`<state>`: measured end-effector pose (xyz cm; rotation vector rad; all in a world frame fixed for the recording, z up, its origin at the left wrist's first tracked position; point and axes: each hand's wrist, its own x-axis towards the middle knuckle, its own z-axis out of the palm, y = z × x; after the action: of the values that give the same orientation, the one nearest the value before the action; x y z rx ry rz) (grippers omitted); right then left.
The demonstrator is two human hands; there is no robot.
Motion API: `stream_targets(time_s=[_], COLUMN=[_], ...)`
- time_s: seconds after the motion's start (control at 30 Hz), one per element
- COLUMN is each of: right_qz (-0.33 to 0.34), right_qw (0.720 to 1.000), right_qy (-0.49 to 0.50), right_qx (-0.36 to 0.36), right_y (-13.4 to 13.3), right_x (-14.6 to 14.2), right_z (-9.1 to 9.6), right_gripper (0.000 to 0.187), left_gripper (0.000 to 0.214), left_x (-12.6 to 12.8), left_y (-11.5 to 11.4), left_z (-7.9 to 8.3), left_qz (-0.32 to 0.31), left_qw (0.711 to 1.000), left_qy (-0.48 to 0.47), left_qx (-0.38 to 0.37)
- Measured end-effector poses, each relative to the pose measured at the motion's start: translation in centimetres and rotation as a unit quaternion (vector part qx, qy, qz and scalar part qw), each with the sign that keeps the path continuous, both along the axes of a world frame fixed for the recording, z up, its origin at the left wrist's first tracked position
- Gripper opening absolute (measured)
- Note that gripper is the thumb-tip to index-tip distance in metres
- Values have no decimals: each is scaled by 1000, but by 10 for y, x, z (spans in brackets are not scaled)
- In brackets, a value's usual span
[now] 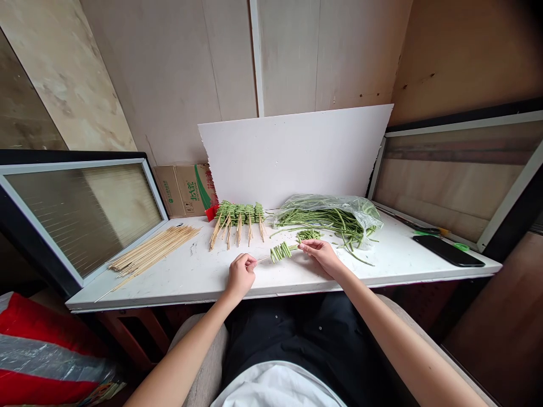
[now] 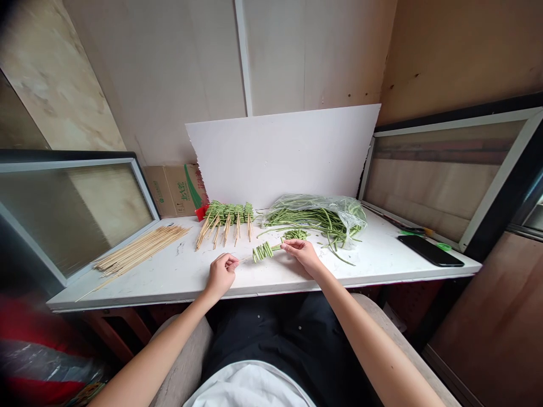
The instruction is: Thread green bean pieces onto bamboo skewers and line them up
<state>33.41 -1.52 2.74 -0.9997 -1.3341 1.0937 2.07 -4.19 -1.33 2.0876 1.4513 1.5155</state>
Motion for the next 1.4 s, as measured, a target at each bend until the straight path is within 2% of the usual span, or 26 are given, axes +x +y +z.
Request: stream_targets(time_s=[0.2, 0.57, 0.83, 1.13, 1.4], right_qz=[4, 24, 55, 17, -7], right_qw=[1000, 999, 998, 996, 999], right_qy=[2, -34, 5, 72, 30], right_qx=[-5, 4, -9, -42, -26], right_y=[0, -2, -8, -12, -7], right_x=[3, 2, -2, -24, -24], right_z=[-1, 1, 5, 6, -7], right_gripper=[41, 43, 47, 45, 45], left_gripper=[17, 20, 17, 17, 21], left_x=[0, 1, 1, -1, -5], left_y=[-1, -5, -4, -1, 4], left_z=[1, 4, 5, -1, -4], left_qz=[-5, -5, -3, 7, -5], left_qw=[1000, 1000, 1000, 1000, 1000], left_qy=[1, 10, -15, -25, -27], left_qx=[-1, 7, 5, 7, 5])
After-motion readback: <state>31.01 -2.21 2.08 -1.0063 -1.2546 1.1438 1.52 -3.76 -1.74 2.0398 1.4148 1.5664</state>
